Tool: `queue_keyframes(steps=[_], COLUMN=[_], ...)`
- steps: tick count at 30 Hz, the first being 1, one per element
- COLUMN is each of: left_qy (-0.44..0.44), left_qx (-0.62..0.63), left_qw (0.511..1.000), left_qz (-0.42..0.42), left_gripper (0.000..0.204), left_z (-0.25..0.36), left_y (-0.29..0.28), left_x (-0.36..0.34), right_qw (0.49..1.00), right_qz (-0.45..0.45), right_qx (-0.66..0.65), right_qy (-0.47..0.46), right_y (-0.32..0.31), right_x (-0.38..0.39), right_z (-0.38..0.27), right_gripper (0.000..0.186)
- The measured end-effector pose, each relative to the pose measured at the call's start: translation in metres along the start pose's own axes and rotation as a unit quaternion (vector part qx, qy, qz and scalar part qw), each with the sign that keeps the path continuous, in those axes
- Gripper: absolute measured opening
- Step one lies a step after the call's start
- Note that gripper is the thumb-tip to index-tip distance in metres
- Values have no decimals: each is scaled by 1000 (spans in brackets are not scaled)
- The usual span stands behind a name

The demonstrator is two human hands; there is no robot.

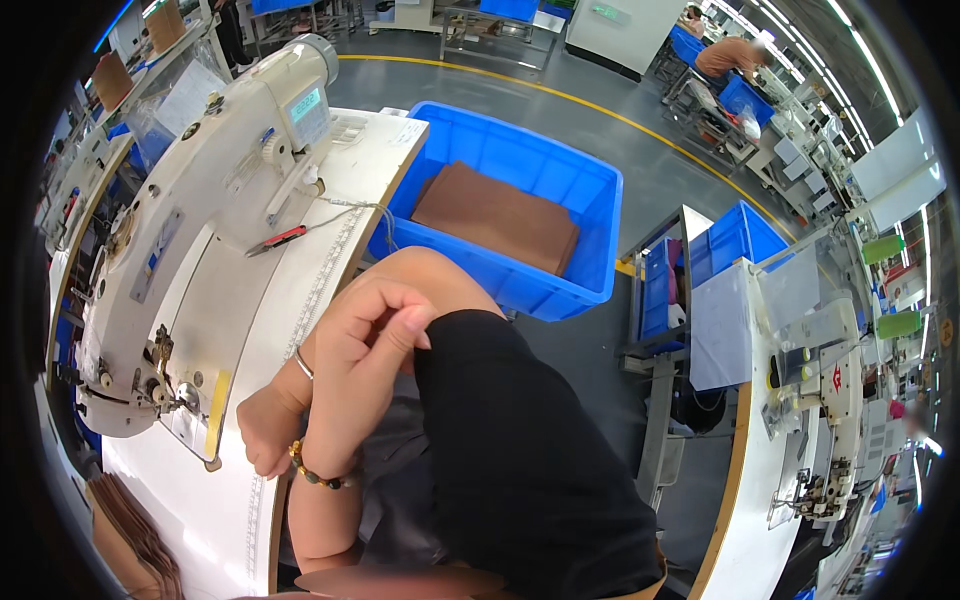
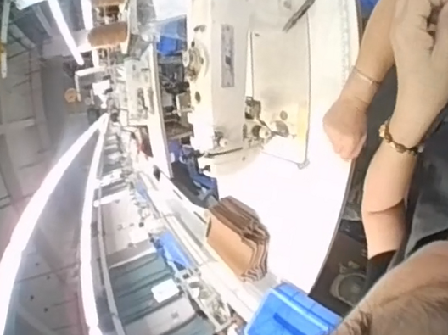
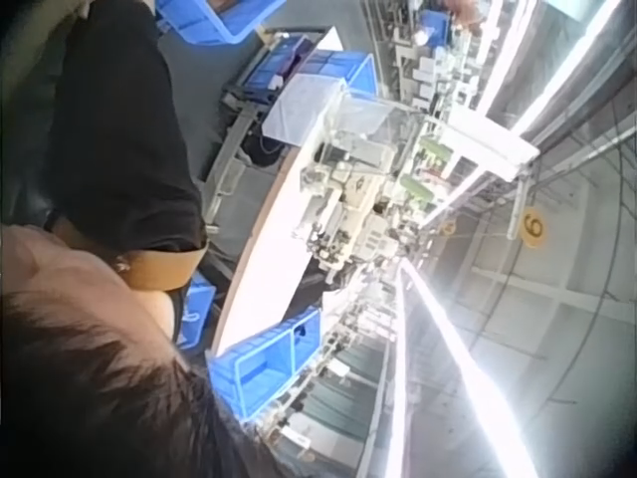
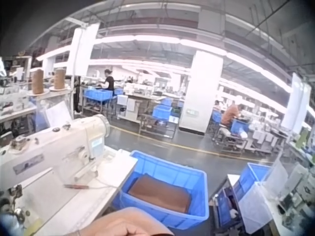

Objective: Operating an industrial sewing machine to stitch together pieces of brown leather.

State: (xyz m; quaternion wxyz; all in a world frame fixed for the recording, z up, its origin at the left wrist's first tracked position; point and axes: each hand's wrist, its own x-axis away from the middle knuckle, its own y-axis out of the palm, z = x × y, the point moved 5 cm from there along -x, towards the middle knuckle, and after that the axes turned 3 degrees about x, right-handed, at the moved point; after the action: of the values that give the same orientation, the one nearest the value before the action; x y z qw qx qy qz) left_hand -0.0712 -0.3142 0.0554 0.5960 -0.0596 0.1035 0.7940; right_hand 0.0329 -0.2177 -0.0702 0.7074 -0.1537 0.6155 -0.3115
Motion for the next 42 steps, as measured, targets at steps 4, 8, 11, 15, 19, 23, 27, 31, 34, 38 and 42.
queue_keyframes(steps=[4, 8, 11, 15, 19, 23, 27, 31, 34, 38, 42], left_qy=[-20, -76, -144, -201, -213, -232, -44, -234, 48, 20, 86], left_qx=[48, 116, 154, 104, 90, 76, -156, -445, -473, -498, -592], left_qw=[998, 987, 970, 968, 964, 956, 969, 864, 862, 864, 774], left_qz=[23, 77, 122, 112, 134, 162, 188, 32, 177, 77, 206], left_gripper=[19, 16, 21, 24, 24, 23, 20, 13, 22, 19, 21], left_z=[-13, -36, -58, -89, -113, -119, -112, -109, -77, -59, -11], left_y=[-12, -37, -53, -62, -69, -71, -77, -75, -78, -81, -115], left_x=[7, 31, 56, 74, 79, 79, 81, 84, 109, 164, 215], right_qw=[999, 997, 995, 992, 989, 990, 990, 987, 992, 995, 995], right_qz=[-11, -23, -45, -77, -102, -85, -94, -108, -91, -92, -101], right_qx=[17, -39, -32, 11, 26, 25, 23, 21, -1, 4, 15], right_qy=[27, 63, 79, 98, 106, 112, 106, 117, 86, 25, 16], right_y=[-2, 0, -19, -42, -40, -42, -44, -50, -39, -43, -41], right_x=[-4, 5, 13, 24, 26, 27, 24, 26, 18, 9, -8], right_z=[0, 2, 11, 23, 29, 29, 27, 30, 31, 28, 39], right_gripper=[40, 37, 32, 29, 31, 34, 36, 34, 33, 24, 26])
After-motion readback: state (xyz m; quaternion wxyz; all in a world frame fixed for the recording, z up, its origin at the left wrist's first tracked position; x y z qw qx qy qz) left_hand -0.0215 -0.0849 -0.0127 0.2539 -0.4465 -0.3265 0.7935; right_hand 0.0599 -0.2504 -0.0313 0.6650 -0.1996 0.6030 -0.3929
